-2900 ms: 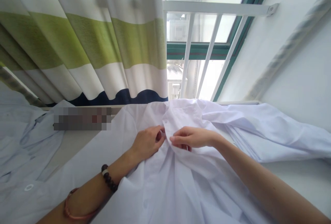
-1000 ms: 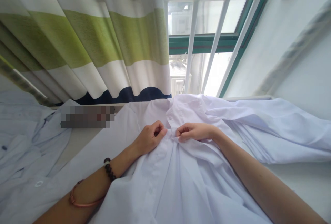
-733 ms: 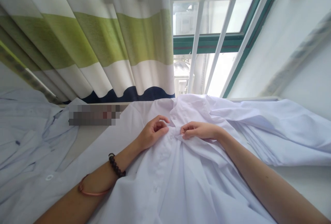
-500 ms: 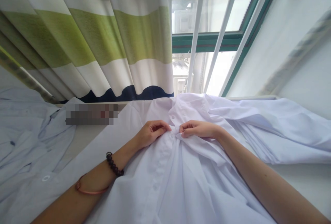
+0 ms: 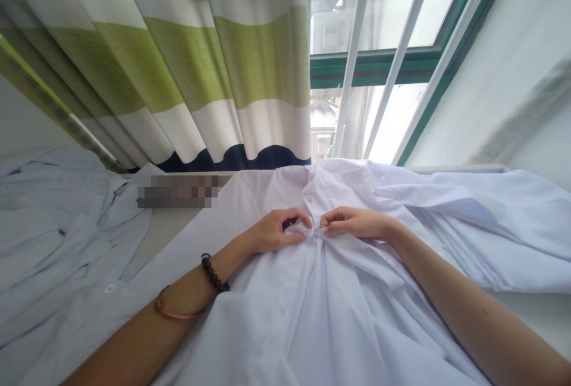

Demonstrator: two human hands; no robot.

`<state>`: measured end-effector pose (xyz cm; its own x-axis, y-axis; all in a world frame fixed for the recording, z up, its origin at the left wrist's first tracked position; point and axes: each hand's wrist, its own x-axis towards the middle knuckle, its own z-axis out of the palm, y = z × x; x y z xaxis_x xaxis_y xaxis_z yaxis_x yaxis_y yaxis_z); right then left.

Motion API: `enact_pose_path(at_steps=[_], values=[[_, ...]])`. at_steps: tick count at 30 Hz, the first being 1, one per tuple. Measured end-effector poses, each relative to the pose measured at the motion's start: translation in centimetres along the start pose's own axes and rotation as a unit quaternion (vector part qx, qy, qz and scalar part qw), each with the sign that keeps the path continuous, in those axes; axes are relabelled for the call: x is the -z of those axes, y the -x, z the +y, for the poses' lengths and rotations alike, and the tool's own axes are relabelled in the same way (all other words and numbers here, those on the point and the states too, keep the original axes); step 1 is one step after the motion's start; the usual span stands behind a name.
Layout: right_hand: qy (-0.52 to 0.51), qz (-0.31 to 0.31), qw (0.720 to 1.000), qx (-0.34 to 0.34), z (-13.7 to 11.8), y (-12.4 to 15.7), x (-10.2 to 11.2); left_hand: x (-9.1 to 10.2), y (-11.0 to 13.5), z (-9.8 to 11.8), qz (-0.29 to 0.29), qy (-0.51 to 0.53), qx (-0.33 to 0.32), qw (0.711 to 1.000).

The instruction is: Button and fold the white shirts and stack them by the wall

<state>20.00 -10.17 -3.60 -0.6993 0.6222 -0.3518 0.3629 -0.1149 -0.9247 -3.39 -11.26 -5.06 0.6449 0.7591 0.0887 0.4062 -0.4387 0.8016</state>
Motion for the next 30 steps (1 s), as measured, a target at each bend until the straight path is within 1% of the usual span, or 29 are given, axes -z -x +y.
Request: enact_pose_path(at_steps=[2,5,9,11,14,16,18,20,24,26,30], values=[[0.009,-0.006,1.0,-0.015,0.1,0.0,0.0,-0.1,-0.1,-0.5,0.011,0.011,0.01,1.0],[0.053,-0.013,0.997,-0.049,0.1,-0.1,-0.1,-0.2,-0.2,-0.9,0.014,0.023,0.019,0.999],[0.076,0.007,0.994,-0.077,-0.1,0.0,-0.2,-0.2,-0.3,-0.6,0.015,0.012,-0.007,1.0],[0.071,0.022,0.995,-0.073,-0.6,0.3,-0.2,-0.2,-0.4,-0.4,0.034,-0.005,-0.023,0.999],[0.061,0.046,0.996,-0.048,-1.7,1.1,-0.1,-0.2,-0.3,-0.2,0.087,-0.031,-0.042,0.995],[0.053,0.058,0.996,-0.029,-2.6,1.7,0.1,-0.2,-0.2,-0.2,0.108,-0.035,-0.05,0.992],[0.044,0.067,0.997,-0.014,-3.0,1.9,0.1,-0.1,-0.2,-0.2,0.101,-0.019,-0.056,0.993],[0.044,0.06,0.997,-0.003,-2.8,1.8,0.2,-0.1,-0.2,-0.2,0.077,0.011,-0.065,0.995],[0.026,-0.027,0.999,-0.008,-1.1,0.5,0.1,-0.1,-0.3,-0.3,0.039,0.044,-0.079,0.995],[0.003,-0.048,0.999,0.001,-0.3,0.0,0.1,-0.1,-0.4,-0.4,0.032,0.035,-0.071,0.996],[-0.038,-0.011,0.999,0.032,0.6,-0.1,0.6,0.0,-0.4,-0.5,0.0,0.012,-0.058,0.998]])
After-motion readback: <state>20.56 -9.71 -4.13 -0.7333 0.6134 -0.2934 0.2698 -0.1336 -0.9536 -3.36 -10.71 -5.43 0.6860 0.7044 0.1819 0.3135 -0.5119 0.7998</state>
